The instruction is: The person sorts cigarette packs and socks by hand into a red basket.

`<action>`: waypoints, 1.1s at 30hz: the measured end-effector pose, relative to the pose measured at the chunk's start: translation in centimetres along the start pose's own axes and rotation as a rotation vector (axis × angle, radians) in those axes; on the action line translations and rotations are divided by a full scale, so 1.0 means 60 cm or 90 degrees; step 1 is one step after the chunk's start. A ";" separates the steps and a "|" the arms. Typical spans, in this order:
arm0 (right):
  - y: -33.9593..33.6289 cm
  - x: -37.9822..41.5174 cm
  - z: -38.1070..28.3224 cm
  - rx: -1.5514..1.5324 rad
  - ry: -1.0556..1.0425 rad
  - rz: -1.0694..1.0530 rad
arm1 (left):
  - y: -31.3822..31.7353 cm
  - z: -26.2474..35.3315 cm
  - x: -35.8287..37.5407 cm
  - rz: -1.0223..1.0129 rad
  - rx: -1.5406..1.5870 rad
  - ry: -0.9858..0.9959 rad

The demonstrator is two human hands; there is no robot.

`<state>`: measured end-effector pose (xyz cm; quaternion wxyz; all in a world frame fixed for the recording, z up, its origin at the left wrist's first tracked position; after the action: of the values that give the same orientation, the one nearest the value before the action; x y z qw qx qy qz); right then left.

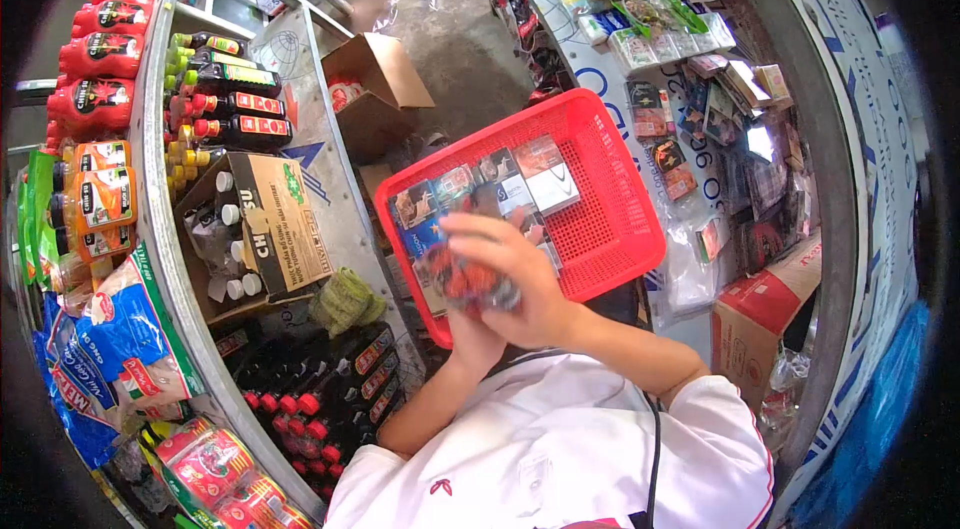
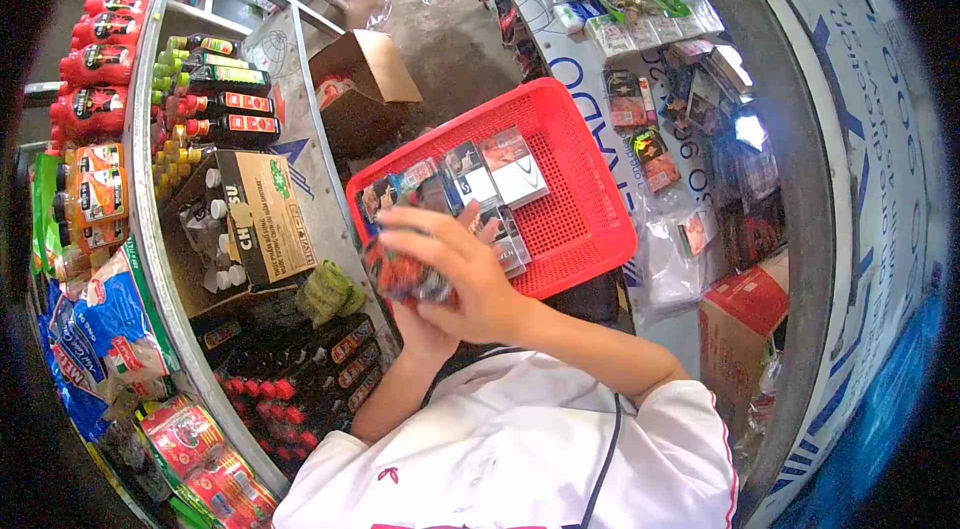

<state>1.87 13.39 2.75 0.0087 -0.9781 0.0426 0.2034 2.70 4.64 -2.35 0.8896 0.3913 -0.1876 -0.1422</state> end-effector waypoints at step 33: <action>0.005 0.017 0.035 -0.072 0.084 0.181 | -0.036 0.029 0.011 0.240 -0.156 0.127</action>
<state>1.96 13.08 0.44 -0.0782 -0.9725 0.1692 0.1398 2.29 1.82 -2.71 0.9555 0.2503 -0.1498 0.0440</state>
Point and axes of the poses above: each hand's wrist, its own x-axis away from the middle knuckle, its own y-axis out of the palm, z = x × y, the point moved 6 cm from there along -x, towards the middle knuckle, and after that the axes turned 4 degrees about y, right-handed, at the moved point
